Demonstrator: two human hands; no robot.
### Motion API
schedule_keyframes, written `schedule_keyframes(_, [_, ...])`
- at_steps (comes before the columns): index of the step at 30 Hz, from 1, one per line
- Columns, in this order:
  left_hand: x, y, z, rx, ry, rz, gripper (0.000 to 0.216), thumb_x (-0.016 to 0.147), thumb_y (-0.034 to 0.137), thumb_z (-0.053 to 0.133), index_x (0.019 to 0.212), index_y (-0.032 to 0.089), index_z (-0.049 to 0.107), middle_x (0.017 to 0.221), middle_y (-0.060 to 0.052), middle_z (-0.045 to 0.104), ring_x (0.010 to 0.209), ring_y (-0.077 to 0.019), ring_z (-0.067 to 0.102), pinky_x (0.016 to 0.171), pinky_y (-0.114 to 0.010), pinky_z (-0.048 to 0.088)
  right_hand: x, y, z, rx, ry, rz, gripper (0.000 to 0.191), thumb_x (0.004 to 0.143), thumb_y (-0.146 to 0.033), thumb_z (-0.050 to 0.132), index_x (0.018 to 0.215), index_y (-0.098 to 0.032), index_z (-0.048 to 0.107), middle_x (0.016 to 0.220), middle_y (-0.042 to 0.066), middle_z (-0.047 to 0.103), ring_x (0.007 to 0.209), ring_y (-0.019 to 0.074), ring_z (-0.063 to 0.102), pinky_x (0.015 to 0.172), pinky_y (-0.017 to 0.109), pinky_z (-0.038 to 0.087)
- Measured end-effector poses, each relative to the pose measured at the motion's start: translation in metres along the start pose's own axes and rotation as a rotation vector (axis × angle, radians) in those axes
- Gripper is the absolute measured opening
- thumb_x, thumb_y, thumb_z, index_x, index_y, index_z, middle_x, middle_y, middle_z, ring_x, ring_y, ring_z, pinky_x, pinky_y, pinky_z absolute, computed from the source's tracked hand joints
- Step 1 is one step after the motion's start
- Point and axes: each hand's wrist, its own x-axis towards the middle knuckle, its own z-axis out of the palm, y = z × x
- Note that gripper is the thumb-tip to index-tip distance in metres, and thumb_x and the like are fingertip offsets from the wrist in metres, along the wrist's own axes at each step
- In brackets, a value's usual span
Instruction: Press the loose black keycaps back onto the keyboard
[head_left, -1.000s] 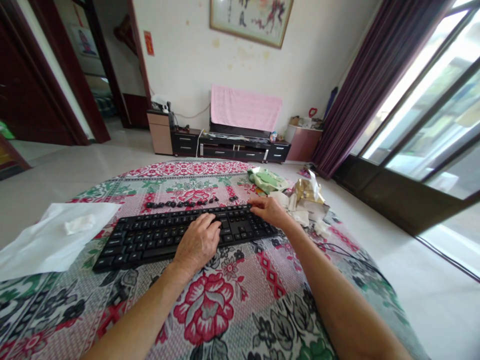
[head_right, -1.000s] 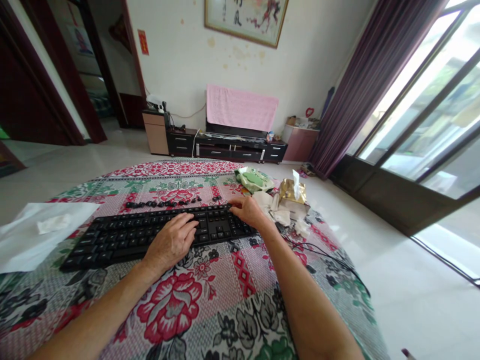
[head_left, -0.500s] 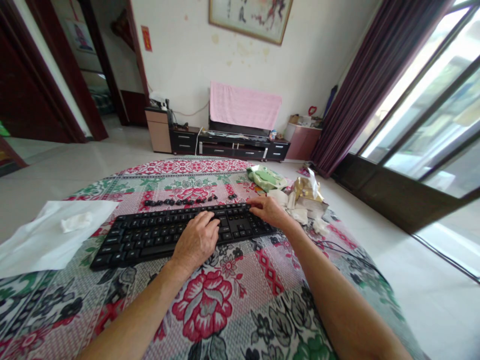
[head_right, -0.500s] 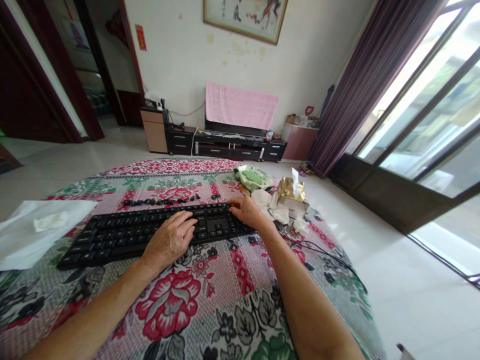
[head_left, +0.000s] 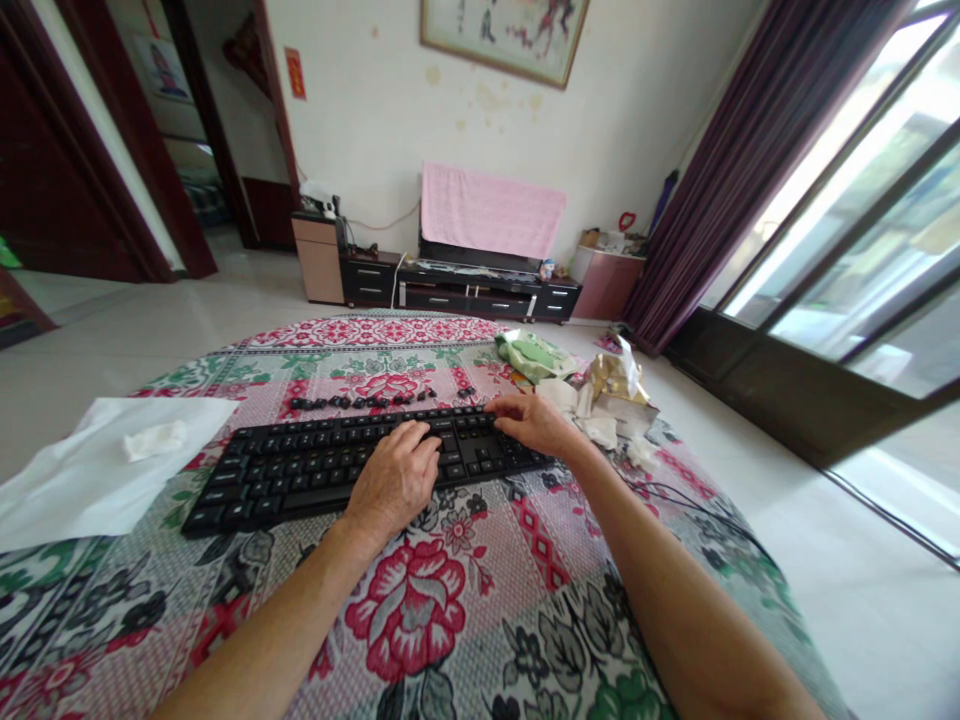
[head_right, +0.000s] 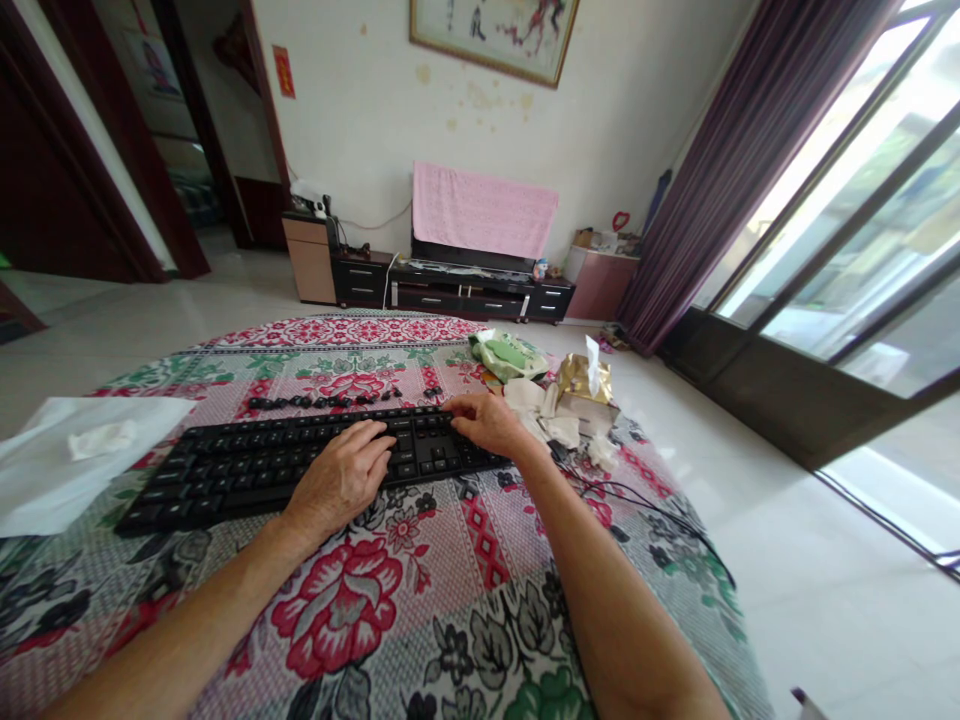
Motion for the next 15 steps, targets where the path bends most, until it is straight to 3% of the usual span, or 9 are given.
schedule_keyframes(6, [-0.0003, -0.0001, 0.0004, 0.004, -0.004, -0.004, 0.029, 0.081, 0.022, 0.038, 0.101, 0.015, 0.057, 0.109, -0.011, 0.053, 0.106, -0.0230, 0.045, 0.087, -0.042, 0.041, 0.0020, -0.0046, 0.0041, 0.202, -0.010, 0.132, 0.027, 0.067, -0.017, 0.050, 0.091, -0.020, 0.062, 0.064, -0.002, 0.055, 0.057, 0.0093, 0.049, 0.054, 0.021, 0.040])
schedule_keyframes(11, [-0.0004, 0.0004, 0.0009, 0.001, -0.024, -0.013, 0.029, 0.081, 0.023, 0.038, 0.102, 0.014, 0.057, 0.110, -0.012, 0.053, 0.106, -0.0231, 0.044, 0.088, -0.041, 0.040, 0.0007, -0.0093, 0.0039, 0.449, 0.023, 0.301, 0.028, 0.067, -0.017, 0.048, 0.090, -0.018, 0.062, 0.071, 0.002, 0.063, 0.069, 0.0135, 0.059, 0.065, 0.026, 0.046])
schedule_keyframes(15, [-0.0001, 0.0003, 0.0001, -0.021, -0.001, -0.010, 0.028, 0.081, 0.022, 0.039, 0.100, 0.014, 0.058, 0.108, -0.011, 0.054, 0.105, -0.0228, 0.045, 0.087, -0.042, 0.041, -0.0006, -0.0099, 0.0029, 0.457, 0.019, 0.316, 0.029, 0.066, -0.017, 0.049, 0.092, -0.018, 0.062, 0.068, 0.002, 0.063, 0.068, 0.0142, 0.060, 0.067, 0.028, 0.047])
